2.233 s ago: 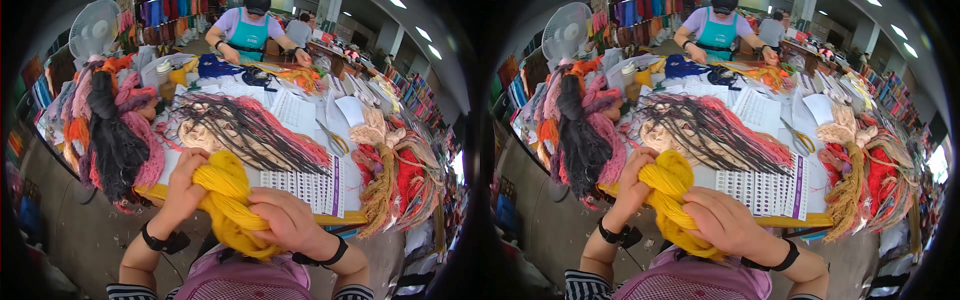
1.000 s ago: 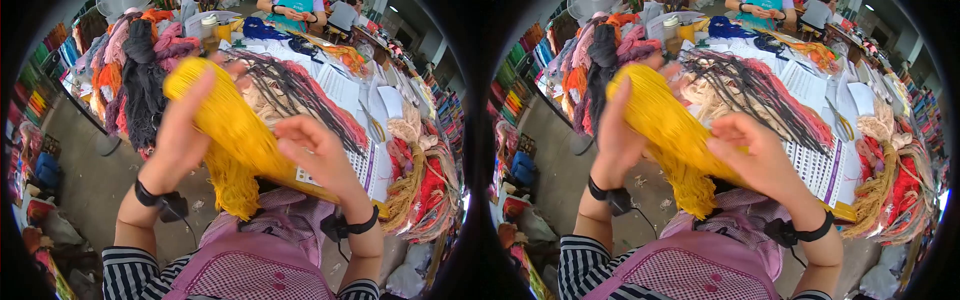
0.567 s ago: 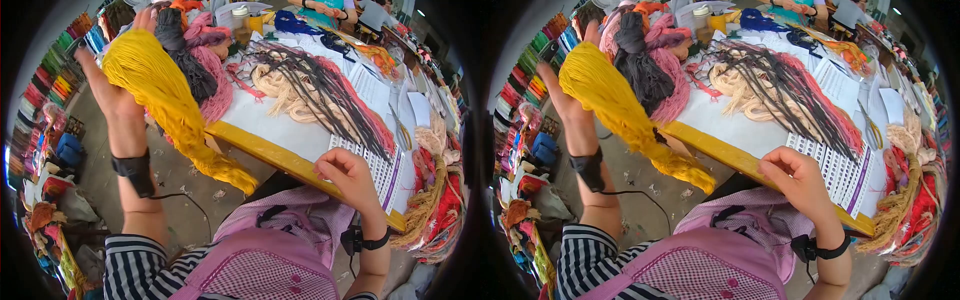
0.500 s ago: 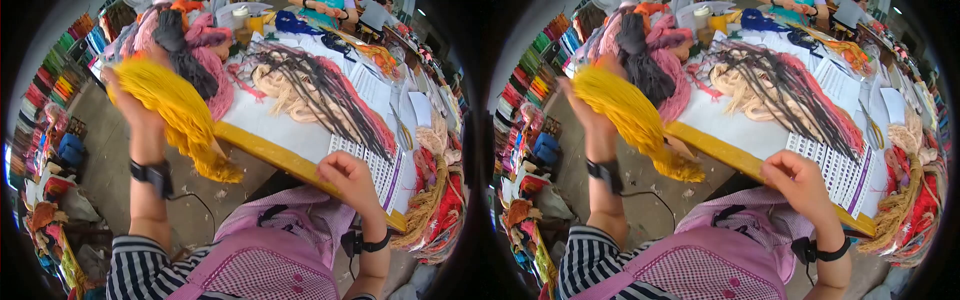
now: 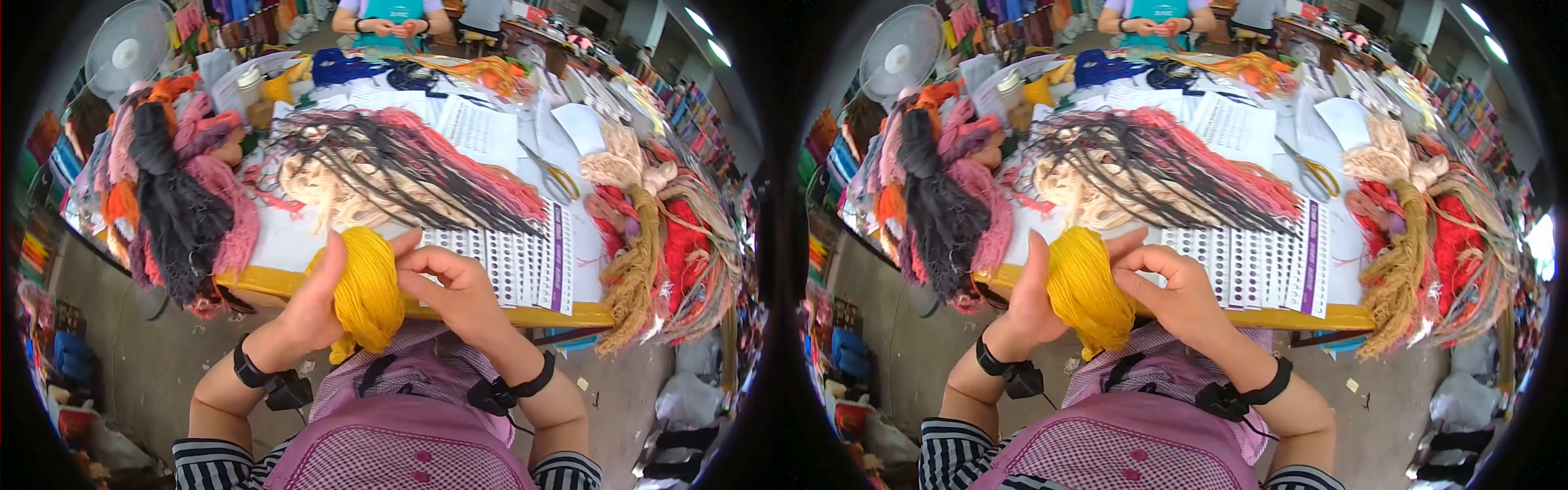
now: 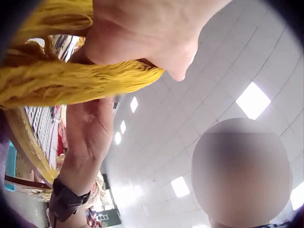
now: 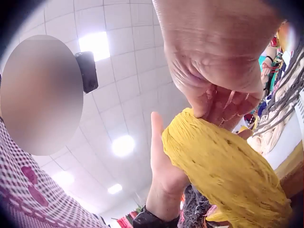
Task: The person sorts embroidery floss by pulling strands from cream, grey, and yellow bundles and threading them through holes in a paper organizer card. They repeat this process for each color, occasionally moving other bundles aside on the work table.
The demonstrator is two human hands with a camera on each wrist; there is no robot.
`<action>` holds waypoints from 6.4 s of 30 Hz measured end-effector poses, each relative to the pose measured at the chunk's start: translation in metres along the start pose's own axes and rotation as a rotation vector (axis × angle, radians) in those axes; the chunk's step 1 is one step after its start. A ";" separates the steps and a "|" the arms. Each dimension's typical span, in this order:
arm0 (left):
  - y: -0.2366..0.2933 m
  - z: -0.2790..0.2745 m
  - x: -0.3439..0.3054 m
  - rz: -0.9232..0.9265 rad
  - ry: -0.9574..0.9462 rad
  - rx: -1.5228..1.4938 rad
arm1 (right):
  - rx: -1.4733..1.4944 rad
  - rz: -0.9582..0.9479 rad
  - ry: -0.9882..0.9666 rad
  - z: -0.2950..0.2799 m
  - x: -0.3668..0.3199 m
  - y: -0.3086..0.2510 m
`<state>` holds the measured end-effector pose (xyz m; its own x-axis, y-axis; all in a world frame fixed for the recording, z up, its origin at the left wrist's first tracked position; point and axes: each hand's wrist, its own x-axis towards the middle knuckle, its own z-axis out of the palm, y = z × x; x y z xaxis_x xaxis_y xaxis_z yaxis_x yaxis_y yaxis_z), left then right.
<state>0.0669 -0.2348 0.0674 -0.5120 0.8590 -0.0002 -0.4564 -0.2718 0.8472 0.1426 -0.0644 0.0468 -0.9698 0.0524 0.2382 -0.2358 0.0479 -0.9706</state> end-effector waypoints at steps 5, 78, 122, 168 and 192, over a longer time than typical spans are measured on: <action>-0.007 0.000 0.016 -0.008 -0.015 0.136 | 0.073 0.156 0.100 -0.017 -0.015 0.005; -0.050 -0.065 0.125 -0.509 0.252 0.358 | -0.459 0.336 0.314 -0.049 0.044 0.078; 0.123 -0.230 0.126 0.335 1.127 0.654 | -0.721 0.349 0.211 -0.046 0.038 0.078; 0.122 -0.287 0.029 0.375 0.480 -0.522 | -1.429 0.392 1.347 -0.329 -0.233 -0.035; -0.057 -0.059 0.124 -0.546 0.333 0.076 | -0.763 0.207 0.400 -0.065 0.037 0.087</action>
<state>-0.0134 -0.1384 -0.0125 -0.4242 0.6813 -0.5966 -0.6688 0.2085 0.7136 0.0898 0.0067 -0.0269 -0.8605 0.4716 0.1926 0.1868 0.6438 -0.7421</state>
